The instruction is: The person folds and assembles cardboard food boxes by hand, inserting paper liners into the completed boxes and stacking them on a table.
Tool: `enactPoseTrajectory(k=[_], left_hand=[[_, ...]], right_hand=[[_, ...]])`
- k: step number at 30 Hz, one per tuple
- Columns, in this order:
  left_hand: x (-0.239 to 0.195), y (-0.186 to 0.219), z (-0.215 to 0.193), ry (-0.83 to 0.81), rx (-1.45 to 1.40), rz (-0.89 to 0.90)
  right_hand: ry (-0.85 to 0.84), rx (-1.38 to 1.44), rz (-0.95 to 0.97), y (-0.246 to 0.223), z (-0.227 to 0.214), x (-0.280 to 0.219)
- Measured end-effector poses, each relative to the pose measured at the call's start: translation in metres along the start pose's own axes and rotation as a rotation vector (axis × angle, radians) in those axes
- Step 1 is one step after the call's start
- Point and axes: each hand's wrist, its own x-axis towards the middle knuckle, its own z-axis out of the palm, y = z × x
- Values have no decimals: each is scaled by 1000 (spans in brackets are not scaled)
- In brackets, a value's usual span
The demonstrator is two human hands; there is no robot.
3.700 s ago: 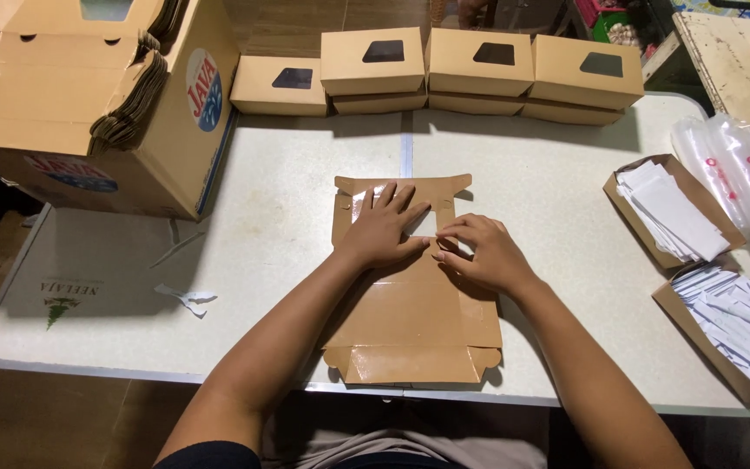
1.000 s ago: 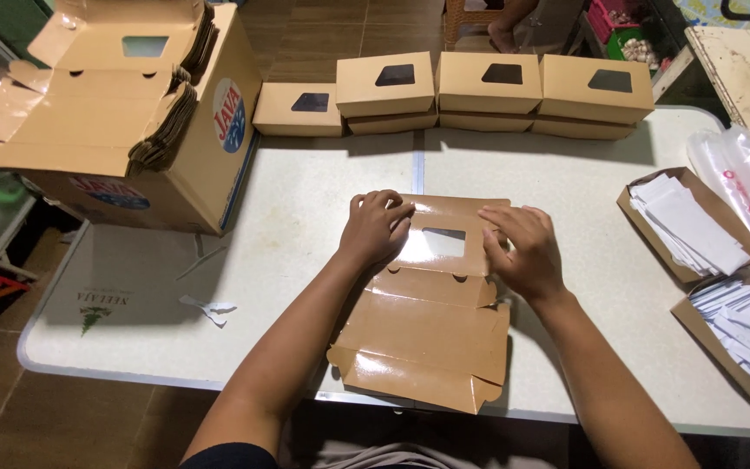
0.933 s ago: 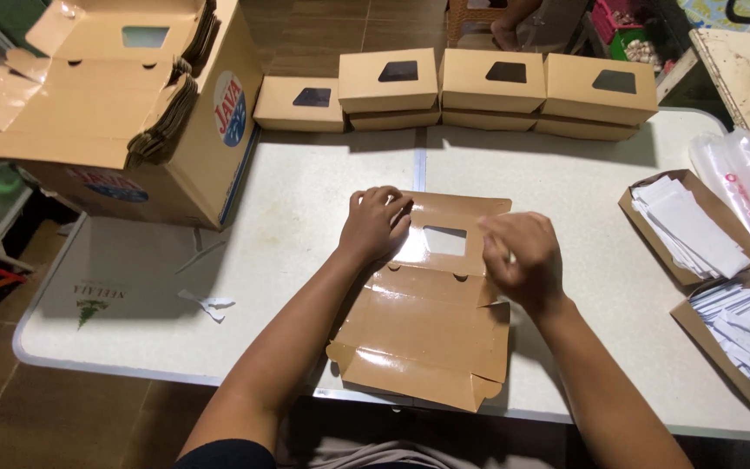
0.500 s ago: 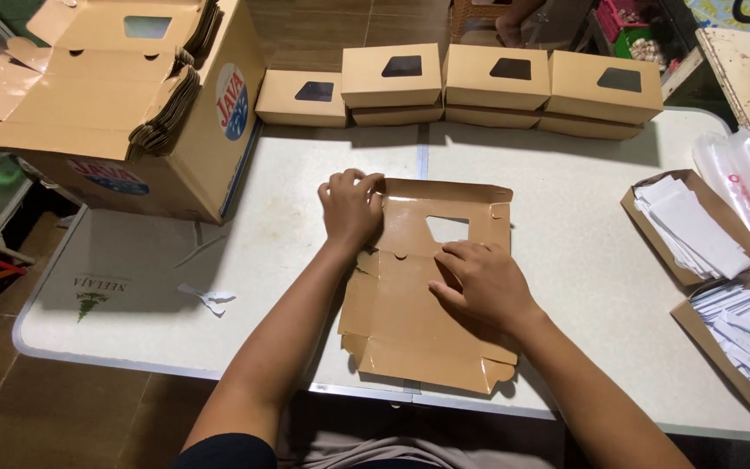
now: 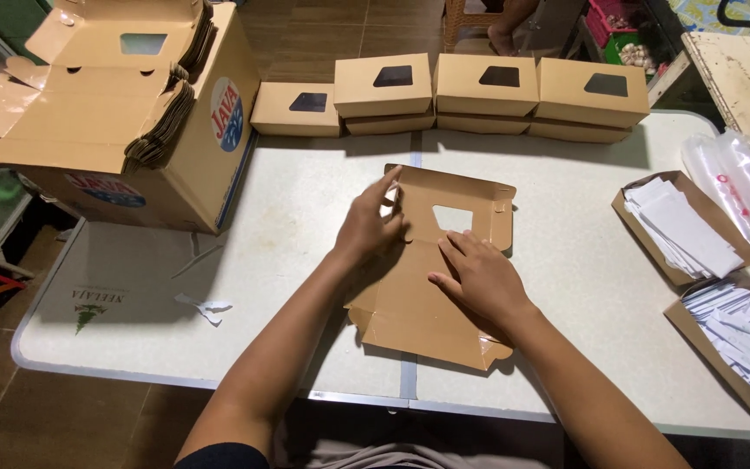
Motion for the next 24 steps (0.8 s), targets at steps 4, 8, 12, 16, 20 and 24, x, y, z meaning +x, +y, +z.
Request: enactPoseTrajectory(k=[4,8,12,16,20,24], left_hand=[[-6,-10,12,-29,203,130],[-5,-8,21,-257,514,148],[0,-15,27,-318,716,119],[3,-31,28,-229,692,118],[0,-16,6,-131,627,31],[6,-43,1,-113,692,-118]], right_hand=[[8,3,4,-1,-3,-1],[-16,-52,-3,-1,-2,-1],[-91,-144,-17,-10,-14,-6],[-111,-173,-18,-13,-15,-6],[-110,-119,14,-8,-10,-4],[-77,-80,76,-3,-7,-4]])
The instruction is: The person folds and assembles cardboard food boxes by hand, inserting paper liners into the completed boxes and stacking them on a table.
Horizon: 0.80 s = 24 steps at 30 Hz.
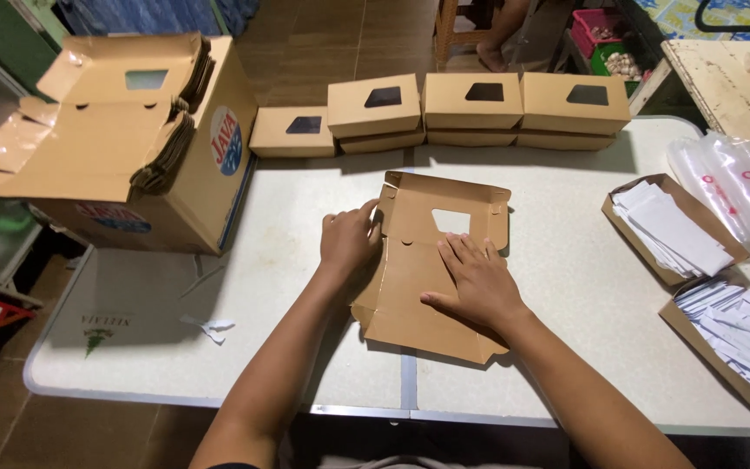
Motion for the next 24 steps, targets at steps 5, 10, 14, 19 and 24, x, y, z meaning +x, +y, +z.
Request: enactPoseTrajectory(k=[5,10,14,19,24], left_hand=[[-5,11,-10,14,-91,-11],[-28,16,-4,135,-224,92],[-36,17,1,52,-215,245],[-38,27,-12,-106,-68,343],[-37,24,-4,-30,13,364]], right_hand=[[13,57,57,5,-1,3],[28,88,56,7,5,5],[50,107,35,7,7,7],[46,121,32,5,4,6],[29,69,10,5,0,7]])
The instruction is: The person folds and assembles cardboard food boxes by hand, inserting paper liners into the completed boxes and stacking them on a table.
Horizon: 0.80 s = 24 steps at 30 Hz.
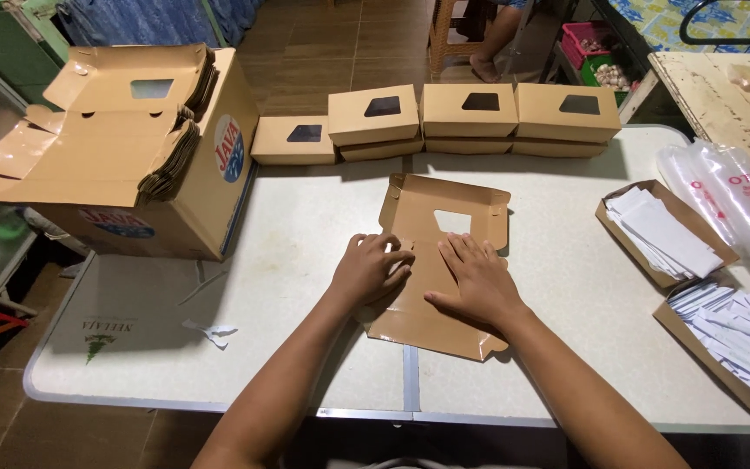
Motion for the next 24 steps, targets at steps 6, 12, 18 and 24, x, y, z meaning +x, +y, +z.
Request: enactPoseTrajectory(k=[6,12,18,24], left_hand=[[-2,-9,8,211,39,-126],[-8,-31,14,81,7,-341],[-8,-1,-19,111,-202,-339],[-11,36,-31,24,-133,-72]], right_hand=[[30,-27,11,0,-2,-2],[20,-20,120,0,-14,-8],[39,31,167,2,-17,-8],[61,59,185,11,-5,-3]])
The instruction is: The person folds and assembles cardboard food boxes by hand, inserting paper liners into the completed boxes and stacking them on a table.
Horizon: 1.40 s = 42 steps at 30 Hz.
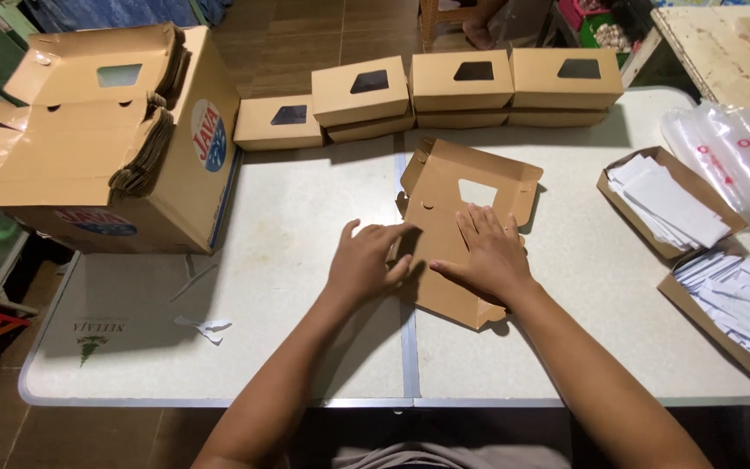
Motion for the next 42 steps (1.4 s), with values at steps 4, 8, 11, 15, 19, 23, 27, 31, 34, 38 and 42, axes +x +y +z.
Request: enactPoseTrajectory(k=[4,8,11,15,19,23,27,31,34,38,42], left_hand=[[1,7,33,-57,80,119],[1,4,55,-125,190,164],[4,10,41,-105,159,111],[5,13,26,-79,20,-7],[1,8,1,-64,-35,-105],[-8,-17,1,-112,185,-261],[-42,-9,-4,-115,98,-351],[-63,-2,9,118,3,-250],[-63,-14,28,265,130,-44],[-61,-9,37,157,109,116],[-61,12,29,7,78,135]], right_hand=[[12,6,-6,9,15,6],[13,45,-9,11,20,7],[16,66,-19,10,17,7],[-1,73,-32,6,9,3],[-17,70,-26,7,4,2],[-44,78,-29,8,-1,0],[-57,87,-8,8,-3,-3],[-44,103,-14,12,1,-1],[-27,83,-31,16,5,3],[-27,76,-43,19,8,5],[-22,82,-52,18,6,3]])
